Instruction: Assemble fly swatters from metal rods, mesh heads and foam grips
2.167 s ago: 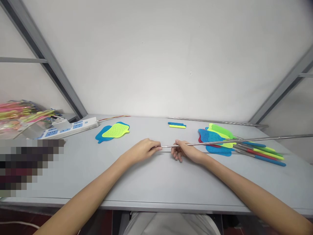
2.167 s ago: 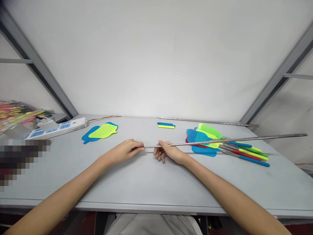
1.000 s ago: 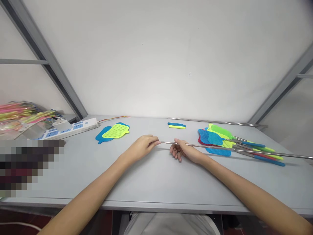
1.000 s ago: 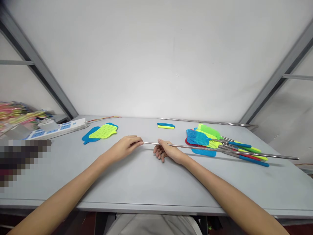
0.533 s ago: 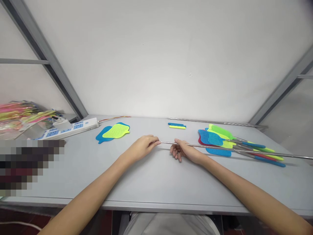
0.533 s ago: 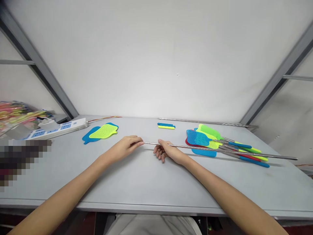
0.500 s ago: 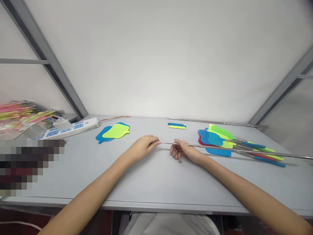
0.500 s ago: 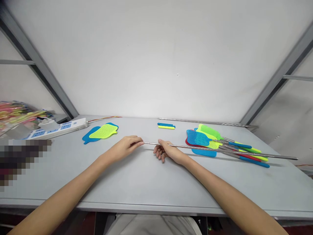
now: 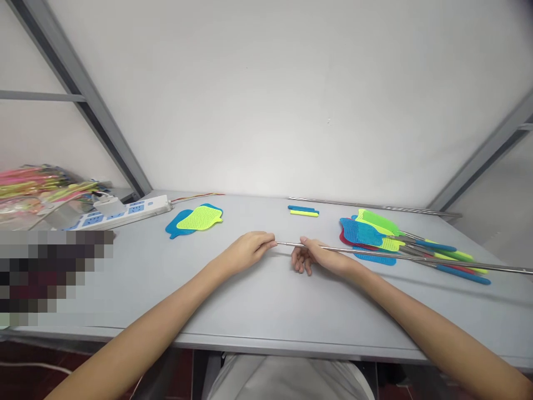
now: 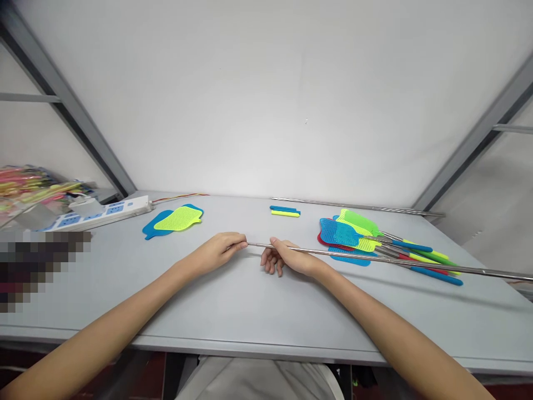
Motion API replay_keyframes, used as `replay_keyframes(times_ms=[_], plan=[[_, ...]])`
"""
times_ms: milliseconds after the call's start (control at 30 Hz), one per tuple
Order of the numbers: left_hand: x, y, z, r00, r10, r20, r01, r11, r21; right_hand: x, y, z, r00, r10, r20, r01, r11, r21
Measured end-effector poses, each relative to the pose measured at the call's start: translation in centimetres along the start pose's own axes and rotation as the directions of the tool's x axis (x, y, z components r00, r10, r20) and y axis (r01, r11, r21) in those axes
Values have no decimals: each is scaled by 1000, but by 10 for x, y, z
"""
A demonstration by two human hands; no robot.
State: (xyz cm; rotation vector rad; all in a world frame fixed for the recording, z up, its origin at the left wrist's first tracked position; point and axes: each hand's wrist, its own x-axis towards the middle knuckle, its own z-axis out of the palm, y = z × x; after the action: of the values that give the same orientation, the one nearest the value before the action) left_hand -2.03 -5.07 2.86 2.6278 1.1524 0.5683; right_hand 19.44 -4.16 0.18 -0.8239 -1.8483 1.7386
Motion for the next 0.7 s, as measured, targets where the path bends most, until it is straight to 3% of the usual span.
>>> replay_keyframes(times_ms=[700], plan=[[-3,9,0,1000,6,15,-6,1000,-1,-9,-12,3,999,31,39,-38,976,214]])
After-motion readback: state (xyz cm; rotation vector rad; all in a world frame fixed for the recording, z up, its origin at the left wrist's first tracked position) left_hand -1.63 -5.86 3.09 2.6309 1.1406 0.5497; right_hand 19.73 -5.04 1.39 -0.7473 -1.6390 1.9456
